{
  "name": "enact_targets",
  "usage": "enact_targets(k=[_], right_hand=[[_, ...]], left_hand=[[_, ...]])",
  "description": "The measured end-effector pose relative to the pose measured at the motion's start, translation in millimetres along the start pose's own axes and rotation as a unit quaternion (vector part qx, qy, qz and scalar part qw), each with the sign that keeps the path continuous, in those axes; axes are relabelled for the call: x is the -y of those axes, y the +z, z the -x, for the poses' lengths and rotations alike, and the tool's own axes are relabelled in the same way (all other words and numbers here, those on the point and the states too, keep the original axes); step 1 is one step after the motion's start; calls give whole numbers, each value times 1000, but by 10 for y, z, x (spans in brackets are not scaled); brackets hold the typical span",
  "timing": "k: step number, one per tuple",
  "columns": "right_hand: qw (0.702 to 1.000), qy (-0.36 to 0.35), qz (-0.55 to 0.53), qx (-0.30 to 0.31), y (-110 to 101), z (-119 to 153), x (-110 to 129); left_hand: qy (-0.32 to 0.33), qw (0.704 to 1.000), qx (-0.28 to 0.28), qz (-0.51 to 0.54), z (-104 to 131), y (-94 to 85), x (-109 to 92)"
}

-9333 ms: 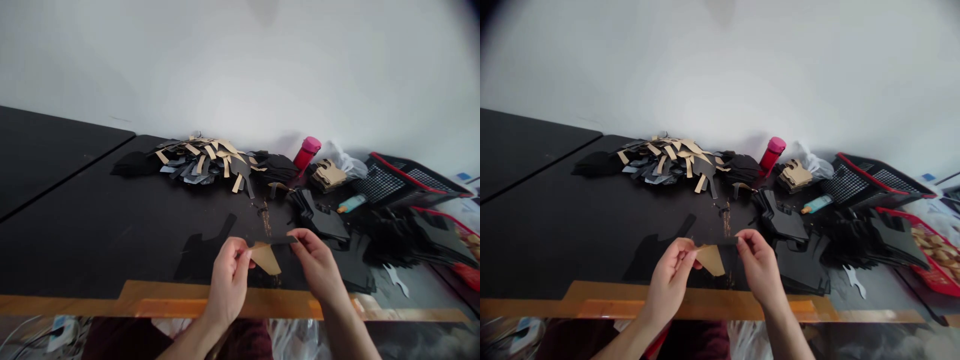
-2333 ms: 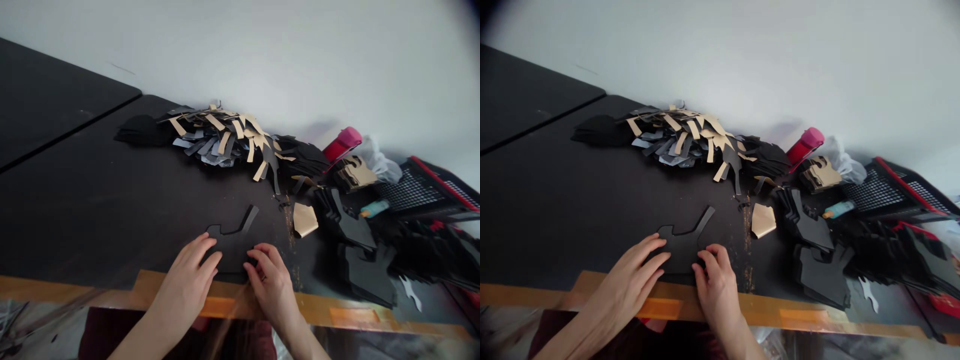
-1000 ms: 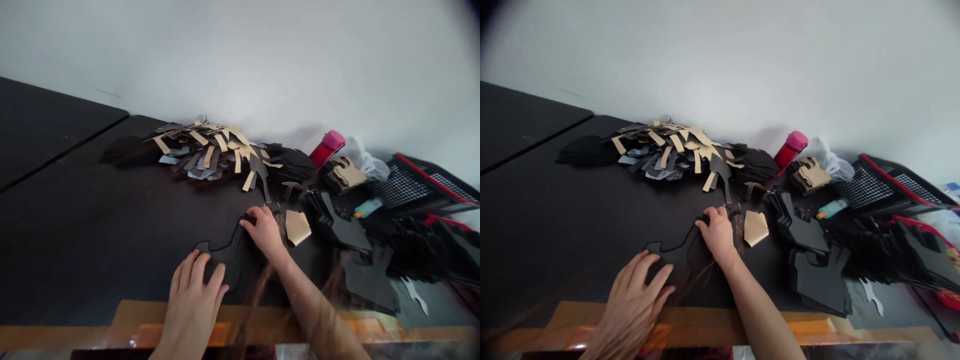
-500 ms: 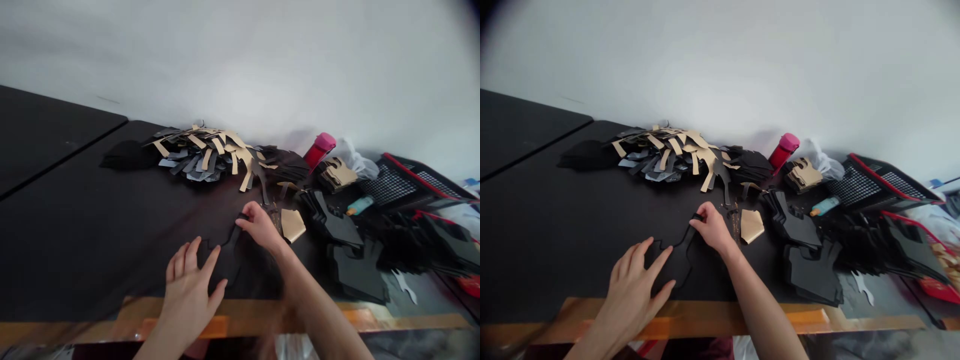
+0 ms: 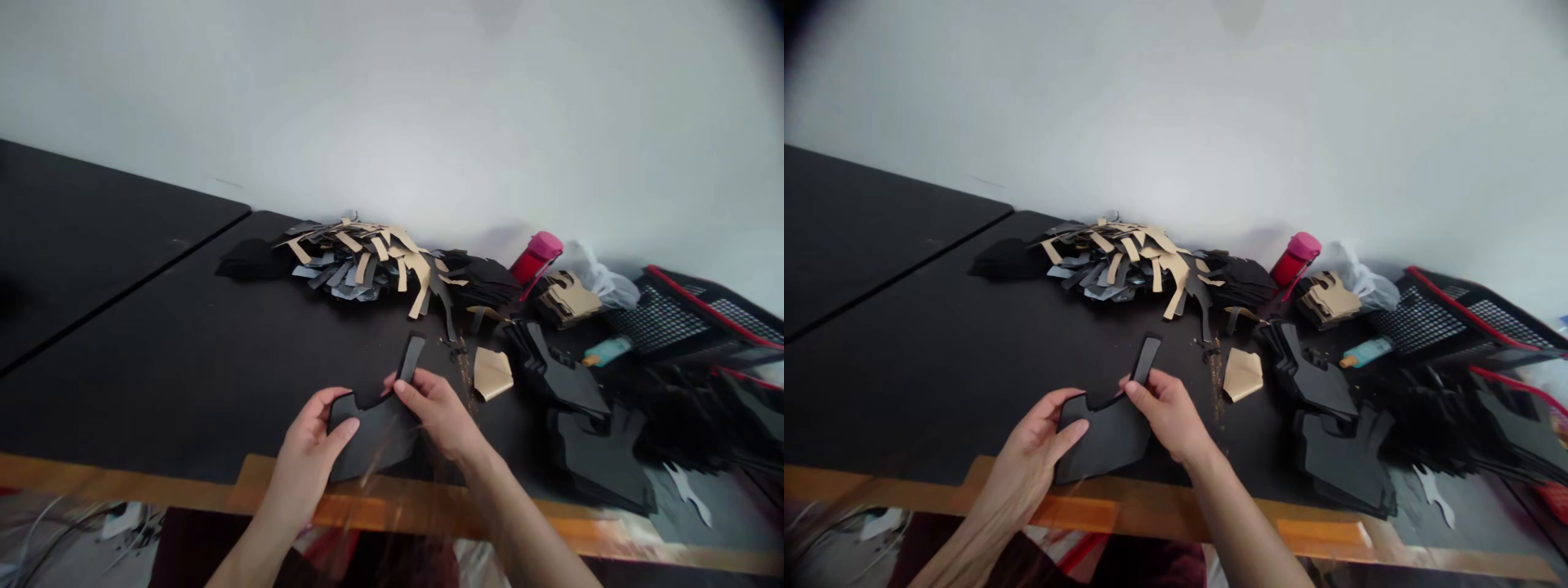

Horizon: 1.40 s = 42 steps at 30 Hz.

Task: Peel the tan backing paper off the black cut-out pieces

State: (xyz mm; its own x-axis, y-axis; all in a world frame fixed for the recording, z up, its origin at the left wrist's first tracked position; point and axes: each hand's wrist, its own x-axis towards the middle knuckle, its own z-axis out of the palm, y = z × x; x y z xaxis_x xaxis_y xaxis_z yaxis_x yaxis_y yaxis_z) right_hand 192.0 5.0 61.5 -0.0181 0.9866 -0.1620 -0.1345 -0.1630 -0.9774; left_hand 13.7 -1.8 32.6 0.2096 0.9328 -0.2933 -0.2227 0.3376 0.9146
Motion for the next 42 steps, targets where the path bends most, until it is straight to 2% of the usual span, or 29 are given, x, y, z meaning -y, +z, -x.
enact_targets(k=[5, 7, 10, 12, 14, 18, 21, 23, 26, 32, 35, 37, 39, 42], right_hand=[[998, 24, -35, -51, 12, 162, -187], [998, 33, -44, -9, 20, 234, -222], [996, 38, -13, 74, 25, 360, -247], [997, 23, 19, 74, 17, 424, -256], [999, 13, 19, 43, 0, 456, -259], [1000, 18, -13, 7, -68, 460, -241], [999, 20, -32, 3, -132, 472, -242], [998, 16, -63, 1, -171, 487, -265], [996, 5, -87, -24, -218, 503, -309], [990, -45, -18, -129, -249, 526, -317], [988, -56, -61, -133, -206, 559, -313], [987, -36, -108, -117, -169, 582, -325], [984, -13, -143, -102, -140, 595, -348], [979, 3, -166, -121, -121, 590, -384]], left_hand=[[-4, 998, -25, 50, 54, 38, 66], [8, 998, -42, 55, 52, 42, 84], [35, 996, -87, -2, 45, 35, 92], [51, 993, -90, -52, 62, 35, 89], [45, 996, -39, -70, 103, 38, 88], [-27, 994, 104, -33, 200, 12, 97], [-46, 984, 172, -7, 248, -22, 102], [-47, 980, 194, 19, 276, -16, 107], [-46, 978, 193, 59, 316, 52, 124], [-56, 986, 150, 48, 325, 179, 188], [-43, 985, 157, 56, 284, 164, 197], [-40, 985, 151, 77, 263, 148, 184], [-41, 987, 132, 86, 260, 147, 162], [-42, 990, 106, 87, 281, 172, 132]])
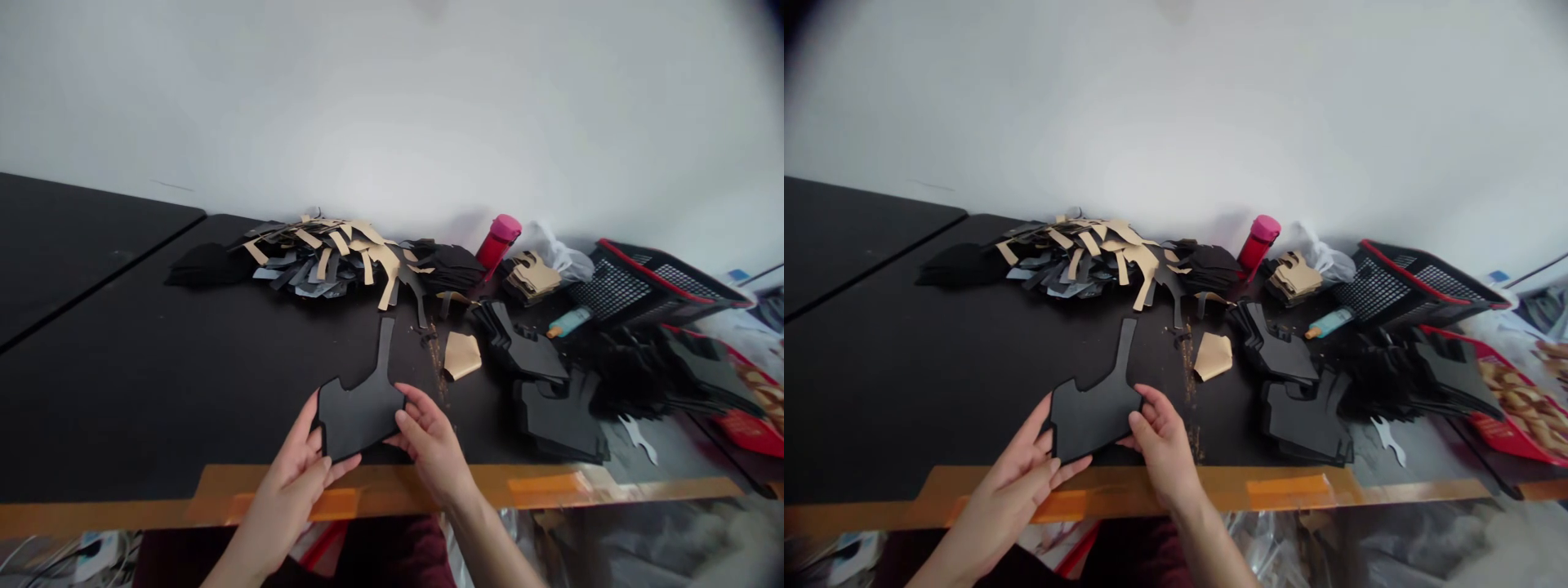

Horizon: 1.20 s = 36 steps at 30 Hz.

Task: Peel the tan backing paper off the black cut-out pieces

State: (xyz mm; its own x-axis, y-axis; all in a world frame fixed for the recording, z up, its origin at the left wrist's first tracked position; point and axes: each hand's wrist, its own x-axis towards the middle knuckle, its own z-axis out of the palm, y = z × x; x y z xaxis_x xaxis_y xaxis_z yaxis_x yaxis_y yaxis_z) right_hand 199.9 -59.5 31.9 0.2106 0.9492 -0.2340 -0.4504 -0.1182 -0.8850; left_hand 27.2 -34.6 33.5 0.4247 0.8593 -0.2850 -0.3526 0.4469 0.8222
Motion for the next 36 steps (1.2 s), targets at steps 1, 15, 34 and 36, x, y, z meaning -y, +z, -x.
enact_targets(k=[1, 15, 34, 36], right_hand=[[1000, 1, 0, -9, 0, -6, -8], [997, -5, 55, -60, 35, -17, -80], [900, -124, 396, -131, 65, 178, 54], [893, -152, 388, -167, -92, 190, 191]], left_hand=[[1, 1000, -8, 0, 7, 13, -3], [18, 997, -53, -46, 33, 14, 14], [106, 930, -92, -339, 25, -80, 292], [142, 918, -74, -362, -1, -91, 280]])
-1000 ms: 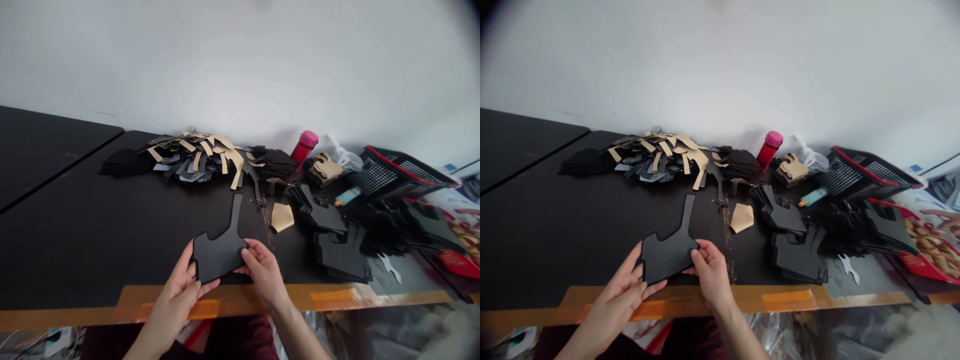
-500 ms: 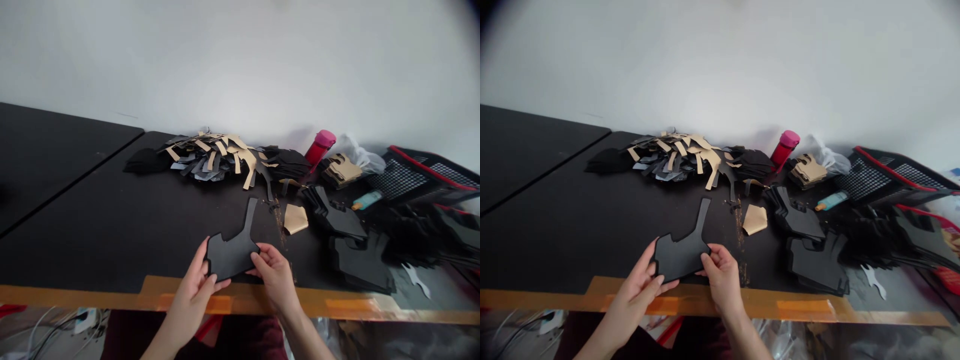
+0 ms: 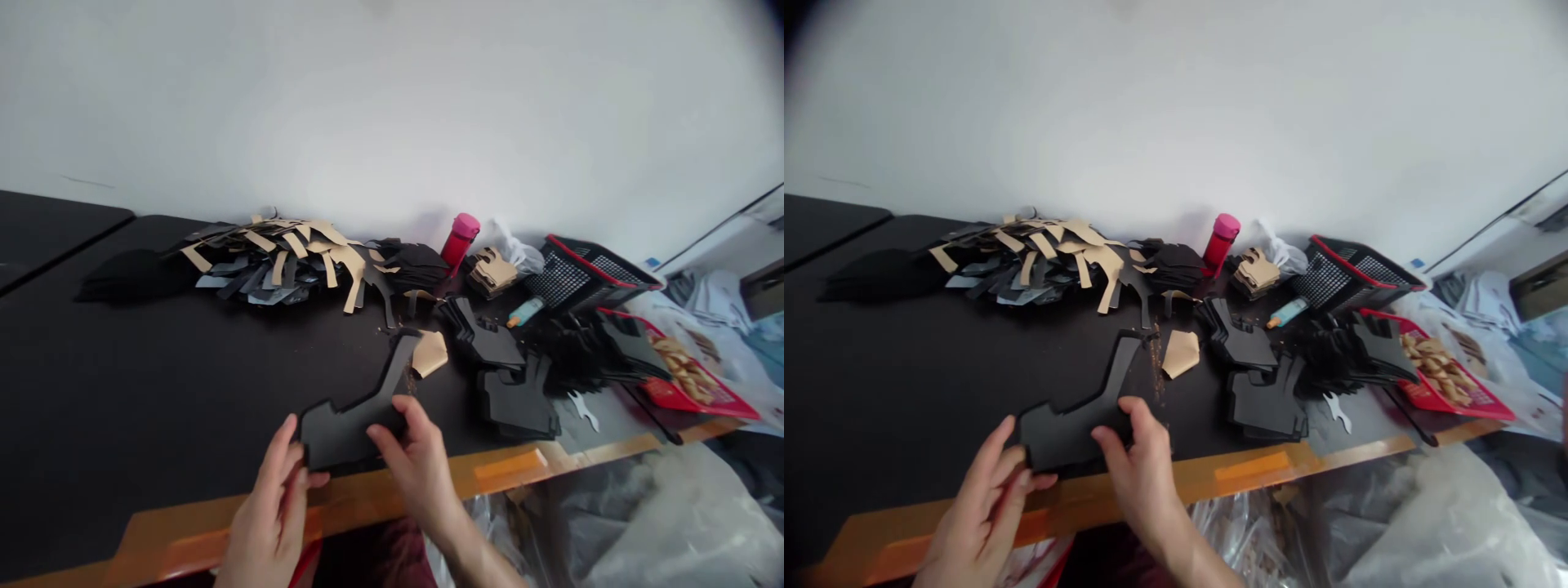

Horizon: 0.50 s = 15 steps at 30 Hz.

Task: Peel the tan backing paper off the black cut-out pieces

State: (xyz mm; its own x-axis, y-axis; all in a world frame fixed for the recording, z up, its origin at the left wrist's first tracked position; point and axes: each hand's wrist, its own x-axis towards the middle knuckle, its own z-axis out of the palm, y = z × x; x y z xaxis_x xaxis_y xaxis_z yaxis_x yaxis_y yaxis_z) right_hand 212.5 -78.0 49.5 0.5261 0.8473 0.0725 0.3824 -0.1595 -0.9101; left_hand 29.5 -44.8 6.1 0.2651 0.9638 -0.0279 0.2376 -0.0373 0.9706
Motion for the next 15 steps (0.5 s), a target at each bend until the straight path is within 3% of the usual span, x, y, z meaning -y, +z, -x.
enact_targets(k=[3, 6, 10, 13, 15], right_hand=[[995, 5, -39, -94, -527, -191, -52], [981, 45, -136, -132, -1207, -352, -141], [967, 92, -140, -190, -1904, -391, -412], [965, 109, 70, -228, -2117, -365, -691], [914, 67, 297, -268, -2120, -363, -816]], left_hand=[[39, 998, -45, -10, -64, -69, 27], [37, 995, -92, 17, -112, -124, 82], [29, 995, -93, 18, -104, -97, 120], [40, 996, -84, -12, -83, -64, 151], [50, 995, -78, -33, -75, -59, 198]])
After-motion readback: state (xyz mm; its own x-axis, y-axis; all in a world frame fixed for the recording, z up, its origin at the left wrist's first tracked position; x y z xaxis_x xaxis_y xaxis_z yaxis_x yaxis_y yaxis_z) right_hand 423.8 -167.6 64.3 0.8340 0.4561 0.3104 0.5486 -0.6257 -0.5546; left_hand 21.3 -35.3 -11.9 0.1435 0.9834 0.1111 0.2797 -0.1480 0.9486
